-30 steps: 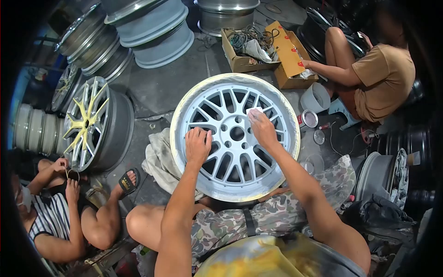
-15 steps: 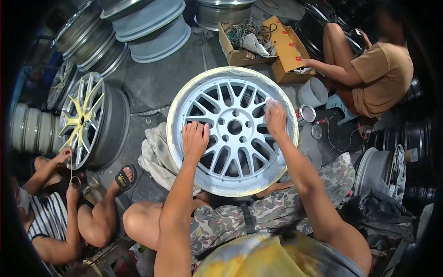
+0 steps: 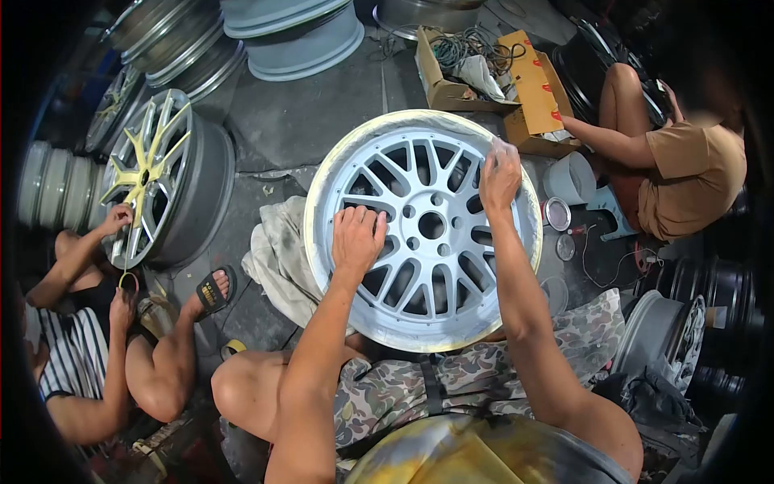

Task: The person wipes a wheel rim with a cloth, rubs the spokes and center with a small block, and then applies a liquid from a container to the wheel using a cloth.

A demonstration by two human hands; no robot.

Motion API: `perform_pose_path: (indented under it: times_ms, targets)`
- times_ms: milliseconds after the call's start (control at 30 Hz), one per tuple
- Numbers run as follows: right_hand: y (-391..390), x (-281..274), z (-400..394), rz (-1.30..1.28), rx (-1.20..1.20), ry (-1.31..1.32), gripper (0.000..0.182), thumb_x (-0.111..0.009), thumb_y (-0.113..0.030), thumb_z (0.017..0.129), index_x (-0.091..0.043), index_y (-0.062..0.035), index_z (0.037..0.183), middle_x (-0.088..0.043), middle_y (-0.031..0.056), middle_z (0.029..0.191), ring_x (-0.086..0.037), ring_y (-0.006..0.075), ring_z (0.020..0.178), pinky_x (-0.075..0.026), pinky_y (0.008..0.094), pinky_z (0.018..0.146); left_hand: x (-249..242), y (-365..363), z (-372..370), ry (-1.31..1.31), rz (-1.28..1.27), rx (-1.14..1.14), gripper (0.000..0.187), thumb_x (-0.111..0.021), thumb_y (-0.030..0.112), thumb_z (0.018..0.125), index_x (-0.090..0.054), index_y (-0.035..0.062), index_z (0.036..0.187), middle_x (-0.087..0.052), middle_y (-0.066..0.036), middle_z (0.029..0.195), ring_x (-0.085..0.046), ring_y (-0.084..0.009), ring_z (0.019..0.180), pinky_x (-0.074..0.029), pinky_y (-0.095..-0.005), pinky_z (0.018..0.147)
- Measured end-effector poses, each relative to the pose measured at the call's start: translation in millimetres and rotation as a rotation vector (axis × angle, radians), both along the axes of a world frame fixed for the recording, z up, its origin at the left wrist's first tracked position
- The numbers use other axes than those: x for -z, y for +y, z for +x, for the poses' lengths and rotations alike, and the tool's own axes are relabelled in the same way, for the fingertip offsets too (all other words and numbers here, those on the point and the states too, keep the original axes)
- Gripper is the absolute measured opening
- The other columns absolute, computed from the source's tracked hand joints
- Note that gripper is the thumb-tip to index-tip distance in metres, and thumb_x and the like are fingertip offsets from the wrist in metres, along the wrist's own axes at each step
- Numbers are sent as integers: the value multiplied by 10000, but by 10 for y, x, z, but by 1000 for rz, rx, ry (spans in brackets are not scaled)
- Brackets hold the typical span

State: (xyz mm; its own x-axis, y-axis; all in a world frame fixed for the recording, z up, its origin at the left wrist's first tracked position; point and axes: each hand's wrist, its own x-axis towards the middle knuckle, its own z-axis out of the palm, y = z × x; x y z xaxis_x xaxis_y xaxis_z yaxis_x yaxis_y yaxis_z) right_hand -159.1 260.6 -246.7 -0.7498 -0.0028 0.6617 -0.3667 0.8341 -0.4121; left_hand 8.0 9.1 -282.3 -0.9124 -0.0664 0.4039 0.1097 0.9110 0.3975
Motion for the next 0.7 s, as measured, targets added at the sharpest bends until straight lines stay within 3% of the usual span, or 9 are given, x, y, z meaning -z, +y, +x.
perform_pose_path:
  times_ms: [100,133,233,300,367,467,533,700]
  targets:
    - [-2,-24,-33,130,-60,-94,244,-601,-41,892,-695,4,1113,-644,184,992,-610,389,996,-498,463,888,-41,17,8,-5,7,7,219,-646,222,938,-659,41,814,-599,-97,834,-565,-289,853,-434,-438,871]
    - [74,80,-44,191,-27,-231,267,-580,-9,875,-711,-1,1107,-646,168,1002,-605,376,1018,-494,459,904,-37,10,-2,-11,18,12,223,-645,225,938,-657,42,812,-600,-98,834,-565,-291,855,-434,-440,875]
    - [312,244,22,187,-229,-257,289,-567,15,842,-731,-5,1078,-652,177,987,-611,377,1006,-498,463,909,-40,-9,-17,-31,33,5,228,-642,229,939,-652,44,807,-600,-102,835,-566,-294,858,-430,-444,878]
    - [313,384,-85,187,-203,-300,301,-573,30,803,-741,-5,1050,-659,186,1005,-624,385,998,-507,471,919,-23,1,-5,-22,20,10,229,-638,230,941,-653,42,811,-600,-103,836,-567,-293,855,-430,-442,878]
    - [150,531,-341,249,-226,-125,287,-590,27,786,-741,1,1029,-668,202,1020,-637,395,990,-518,483,919,-37,13,-10,-33,22,1,233,-638,230,941,-653,41,806,-600,-102,833,-566,-292,851,-431,-440,877]
    - [-472,385,-482,137,-297,-345,272,-595,31,779,-739,8,1008,-673,221,1028,-639,412,1006,-529,479,918,12,9,-10,6,18,8,235,-656,233,925,-644,50,778,-588,-104,811,-557,-289,839,-432,-434,877]
    - [-651,372,-522,267,-525,-152,258,-591,34,776,-738,15,987,-672,241,1006,-644,425,983,-534,468,902,-7,2,-6,7,54,8,235,-660,238,924,-648,51,781,-589,-101,813,-555,-288,839,-431,-434,877]
    - [336,276,-235,176,-256,-365,277,-584,38,773,-742,2,997,-668,227,997,-652,414,941,-523,469,870,0,-4,12,13,77,-12,232,-671,245,916,-655,55,784,-589,-95,816,-554,-281,839,-431,-435,878]
